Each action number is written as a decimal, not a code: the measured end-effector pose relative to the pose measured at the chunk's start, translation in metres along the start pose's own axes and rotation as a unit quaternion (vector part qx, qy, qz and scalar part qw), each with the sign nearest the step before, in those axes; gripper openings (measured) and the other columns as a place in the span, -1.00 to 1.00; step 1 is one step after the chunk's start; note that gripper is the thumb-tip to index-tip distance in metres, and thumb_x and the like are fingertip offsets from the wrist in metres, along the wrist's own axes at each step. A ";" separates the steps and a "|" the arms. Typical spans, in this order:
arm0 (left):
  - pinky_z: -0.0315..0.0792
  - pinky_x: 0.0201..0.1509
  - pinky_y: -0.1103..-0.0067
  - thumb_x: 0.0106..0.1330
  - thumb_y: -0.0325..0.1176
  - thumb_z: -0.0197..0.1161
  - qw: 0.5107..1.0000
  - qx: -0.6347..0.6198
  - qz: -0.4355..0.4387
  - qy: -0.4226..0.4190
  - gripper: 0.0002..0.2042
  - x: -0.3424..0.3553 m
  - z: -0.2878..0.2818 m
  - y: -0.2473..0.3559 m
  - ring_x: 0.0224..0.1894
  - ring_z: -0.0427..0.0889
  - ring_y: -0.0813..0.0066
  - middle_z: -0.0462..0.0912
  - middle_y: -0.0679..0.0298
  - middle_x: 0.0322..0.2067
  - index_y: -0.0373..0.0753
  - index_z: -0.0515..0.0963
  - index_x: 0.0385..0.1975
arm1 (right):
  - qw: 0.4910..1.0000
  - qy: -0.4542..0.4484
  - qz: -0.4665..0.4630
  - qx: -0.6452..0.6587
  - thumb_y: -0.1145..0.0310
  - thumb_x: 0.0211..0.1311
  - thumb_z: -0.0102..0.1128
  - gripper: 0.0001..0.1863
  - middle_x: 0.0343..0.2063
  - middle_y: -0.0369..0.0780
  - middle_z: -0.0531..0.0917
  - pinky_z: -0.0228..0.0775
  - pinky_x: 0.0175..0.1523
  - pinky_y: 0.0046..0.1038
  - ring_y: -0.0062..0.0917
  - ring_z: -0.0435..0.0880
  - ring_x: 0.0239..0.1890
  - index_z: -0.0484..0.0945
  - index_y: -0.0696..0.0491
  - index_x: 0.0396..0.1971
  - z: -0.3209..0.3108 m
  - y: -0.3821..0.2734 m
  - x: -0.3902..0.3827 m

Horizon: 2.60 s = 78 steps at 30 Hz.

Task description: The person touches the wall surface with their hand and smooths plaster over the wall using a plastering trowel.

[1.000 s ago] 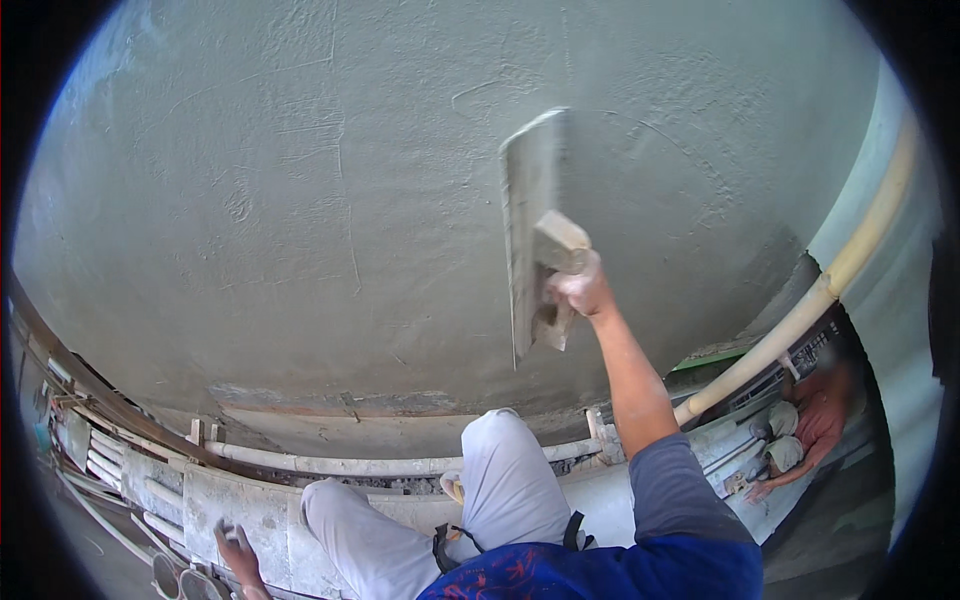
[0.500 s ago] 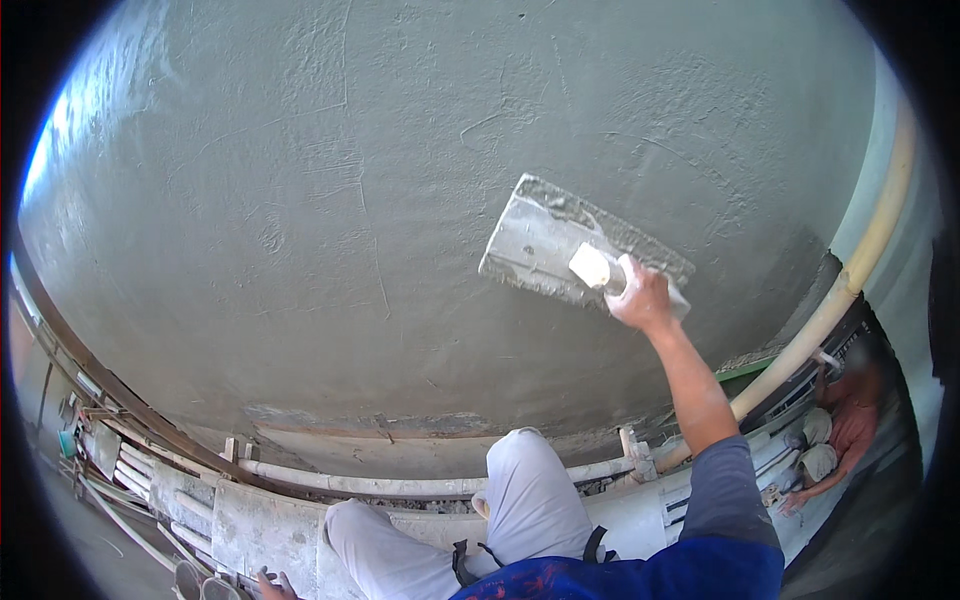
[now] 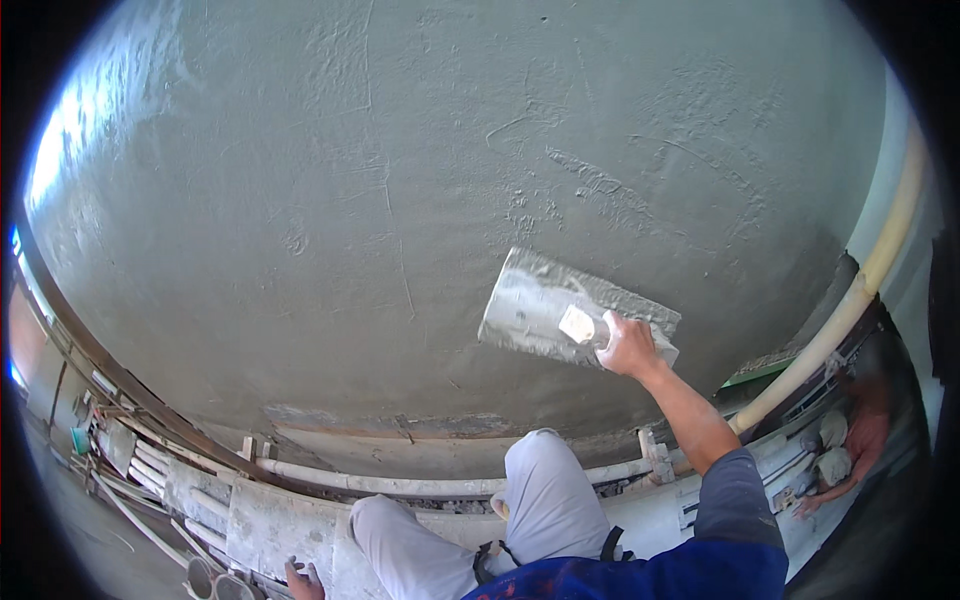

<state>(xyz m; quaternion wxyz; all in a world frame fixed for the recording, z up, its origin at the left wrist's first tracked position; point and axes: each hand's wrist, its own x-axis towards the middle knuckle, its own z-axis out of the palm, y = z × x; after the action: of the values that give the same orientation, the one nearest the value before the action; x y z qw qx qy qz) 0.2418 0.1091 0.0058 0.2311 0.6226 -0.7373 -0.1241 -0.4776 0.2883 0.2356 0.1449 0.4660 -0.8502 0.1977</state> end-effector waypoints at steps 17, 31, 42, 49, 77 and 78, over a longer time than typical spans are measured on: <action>0.43 -0.21 0.35 0.27 -0.17 0.24 0.997 -0.072 0.021 -0.022 -0.54 0.013 0.003 0.035 -0.27 0.54 0.11 0.57 -0.04 -0.23 -0.39 0.40 0.02 | 0.920 0.321 0.119 0.190 0.33 -0.11 0.29 -0.52 -0.49 0.07 0.64 0.51 -0.24 -0.17 -0.06 0.67 -0.37 0.44 0.26 -0.17 -0.019 -0.088 0.097; 0.44 -0.14 0.34 0.24 -0.19 0.25 0.997 -0.018 0.036 -0.059 -0.56 -0.007 0.024 -0.004 -0.24 0.57 0.09 0.58 0.02 -0.27 -0.32 0.40 0.03 | 0.865 0.404 0.183 0.234 0.32 -0.23 0.35 -0.55 -0.37 0.03 0.67 0.50 -0.14 -0.26 -0.11 0.67 -0.23 0.55 0.24 -0.26 -0.119 0.069 0.097; 0.44 -0.19 0.35 0.21 -0.24 0.29 0.997 -0.015 0.053 -0.057 -0.56 0.017 0.013 0.035 -0.27 0.55 0.13 0.57 0.07 -0.31 -0.30 0.41 0.03 | 0.810 0.430 0.211 0.340 0.44 -0.17 0.26 -0.69 -0.63 -0.21 0.58 0.36 -0.57 -0.46 -0.52 0.55 -0.68 0.54 0.22 -0.33 -0.145 0.177 0.088; 0.45 -0.18 0.34 0.20 -0.26 0.28 0.993 0.011 0.098 -0.060 -0.56 0.024 0.001 0.055 -0.25 0.56 0.10 0.59 0.04 -0.29 -0.31 0.41 0.04 | 0.764 0.457 0.249 0.380 0.47 -0.12 0.24 -0.84 -0.71 -0.28 0.52 0.26 -0.66 -0.51 -0.61 0.46 -0.75 0.52 0.19 -0.47 -0.159 0.276 0.055; 0.44 -0.27 0.31 0.13 -0.24 0.34 0.992 -0.022 0.125 -0.025 -0.62 0.033 0.031 0.056 -0.36 0.55 0.13 0.56 0.11 -0.42 -0.26 0.47 -0.11 | 0.721 0.317 0.137 0.601 0.33 -0.02 0.19 -0.83 -0.64 -0.31 0.45 0.24 -0.65 -0.52 -0.62 0.37 -0.73 0.46 0.05 -0.42 -0.257 0.252 0.072; 0.44 -0.27 0.32 0.13 -0.24 0.34 0.993 -0.010 0.111 -0.045 -0.62 0.032 0.034 0.043 -0.36 0.55 0.12 0.56 0.11 -0.43 -0.26 0.47 -0.10 | 0.765 0.278 0.116 0.570 0.37 -0.04 0.20 -0.84 -0.67 -0.31 0.44 0.23 -0.65 -0.53 -0.63 0.36 -0.73 0.48 0.05 -0.43 -0.272 0.226 0.089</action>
<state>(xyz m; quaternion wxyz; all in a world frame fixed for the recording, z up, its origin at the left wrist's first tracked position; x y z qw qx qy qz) 0.1839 0.0824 0.0032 0.2161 0.5284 -0.8103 -0.1326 -0.6991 0.4616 0.4678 0.0586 0.2855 -0.5510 0.7820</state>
